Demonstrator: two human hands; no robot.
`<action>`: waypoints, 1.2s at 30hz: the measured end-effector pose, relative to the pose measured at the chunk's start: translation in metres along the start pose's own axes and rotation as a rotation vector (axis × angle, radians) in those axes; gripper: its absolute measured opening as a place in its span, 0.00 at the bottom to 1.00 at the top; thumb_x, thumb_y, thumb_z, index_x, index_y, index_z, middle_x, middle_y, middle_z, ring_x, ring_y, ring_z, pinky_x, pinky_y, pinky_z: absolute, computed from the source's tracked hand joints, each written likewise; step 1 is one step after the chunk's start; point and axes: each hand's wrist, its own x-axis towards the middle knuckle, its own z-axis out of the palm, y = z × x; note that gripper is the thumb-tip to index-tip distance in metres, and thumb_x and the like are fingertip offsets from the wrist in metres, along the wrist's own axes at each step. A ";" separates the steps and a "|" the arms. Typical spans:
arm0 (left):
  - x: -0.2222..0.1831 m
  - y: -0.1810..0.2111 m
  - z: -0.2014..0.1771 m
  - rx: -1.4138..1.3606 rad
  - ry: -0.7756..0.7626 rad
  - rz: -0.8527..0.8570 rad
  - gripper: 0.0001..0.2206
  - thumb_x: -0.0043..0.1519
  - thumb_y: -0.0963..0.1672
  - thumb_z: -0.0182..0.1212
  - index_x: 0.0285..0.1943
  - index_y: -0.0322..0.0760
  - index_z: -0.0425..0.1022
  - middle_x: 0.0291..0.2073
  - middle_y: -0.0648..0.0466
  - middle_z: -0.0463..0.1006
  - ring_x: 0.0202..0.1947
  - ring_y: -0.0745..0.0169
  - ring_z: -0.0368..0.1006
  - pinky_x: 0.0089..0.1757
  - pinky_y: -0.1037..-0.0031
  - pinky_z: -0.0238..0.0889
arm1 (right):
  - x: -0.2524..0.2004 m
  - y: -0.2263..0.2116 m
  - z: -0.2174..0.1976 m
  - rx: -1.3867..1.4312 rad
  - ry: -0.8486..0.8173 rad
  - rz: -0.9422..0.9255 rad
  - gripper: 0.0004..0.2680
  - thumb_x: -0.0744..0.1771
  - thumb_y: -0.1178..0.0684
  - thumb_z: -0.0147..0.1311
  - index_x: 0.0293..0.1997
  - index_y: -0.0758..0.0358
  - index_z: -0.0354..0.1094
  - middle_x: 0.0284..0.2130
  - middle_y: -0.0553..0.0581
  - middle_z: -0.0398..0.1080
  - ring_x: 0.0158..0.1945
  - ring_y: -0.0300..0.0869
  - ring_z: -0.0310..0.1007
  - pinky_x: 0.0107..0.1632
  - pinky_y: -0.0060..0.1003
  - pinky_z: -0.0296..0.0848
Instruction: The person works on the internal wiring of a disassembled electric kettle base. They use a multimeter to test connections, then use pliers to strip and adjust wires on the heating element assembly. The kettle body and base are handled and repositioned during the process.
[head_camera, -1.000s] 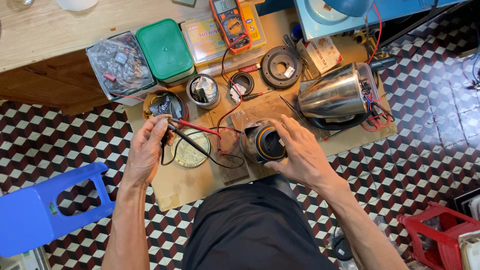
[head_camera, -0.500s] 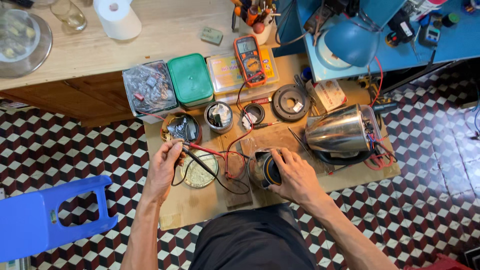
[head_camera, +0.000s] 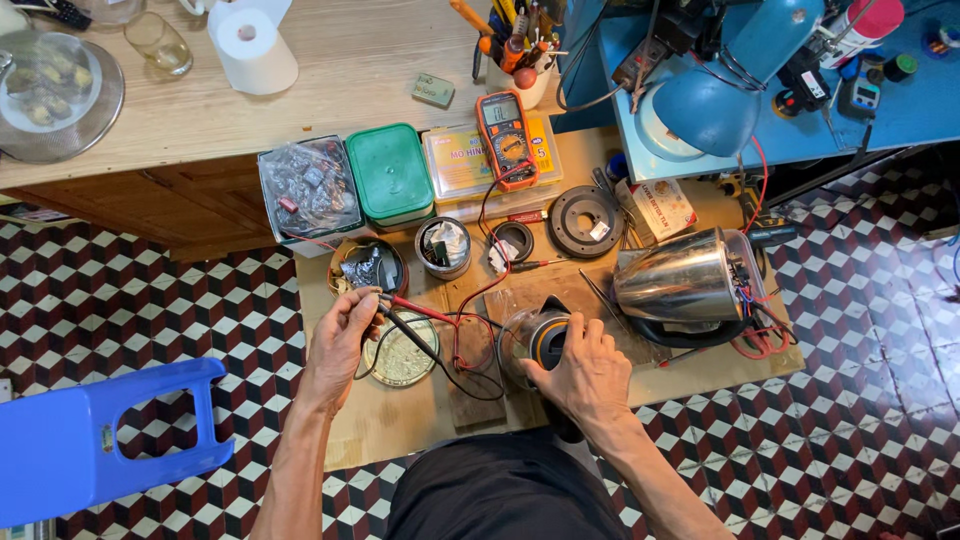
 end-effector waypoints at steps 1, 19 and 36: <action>0.000 0.000 0.001 -0.004 -0.004 0.000 0.17 0.68 0.47 0.57 0.58 0.28 0.72 0.39 0.56 0.78 0.37 0.75 0.68 0.40 0.81 0.64 | 0.001 -0.002 0.000 -0.007 -0.010 0.023 0.32 0.56 0.27 0.67 0.49 0.68 0.62 0.38 0.61 0.67 0.40 0.50 0.75 0.34 0.44 0.78; -0.013 0.010 0.007 0.094 -0.006 -0.013 0.20 0.66 0.50 0.57 0.58 0.31 0.75 0.36 0.58 0.75 0.36 0.73 0.66 0.41 0.80 0.64 | 0.021 0.036 0.000 -0.052 -0.147 -0.606 0.41 0.54 0.38 0.72 0.72 0.63 0.50 0.59 0.66 0.58 0.58 0.57 0.62 0.60 0.50 0.63; -0.020 -0.003 0.007 0.028 0.015 -0.001 0.20 0.66 0.49 0.59 0.58 0.30 0.73 0.37 0.58 0.76 0.37 0.74 0.68 0.40 0.81 0.63 | 0.012 0.000 0.007 -0.022 -0.075 0.019 0.34 0.57 0.24 0.65 0.50 0.70 0.63 0.40 0.65 0.70 0.40 0.54 0.78 0.35 0.46 0.78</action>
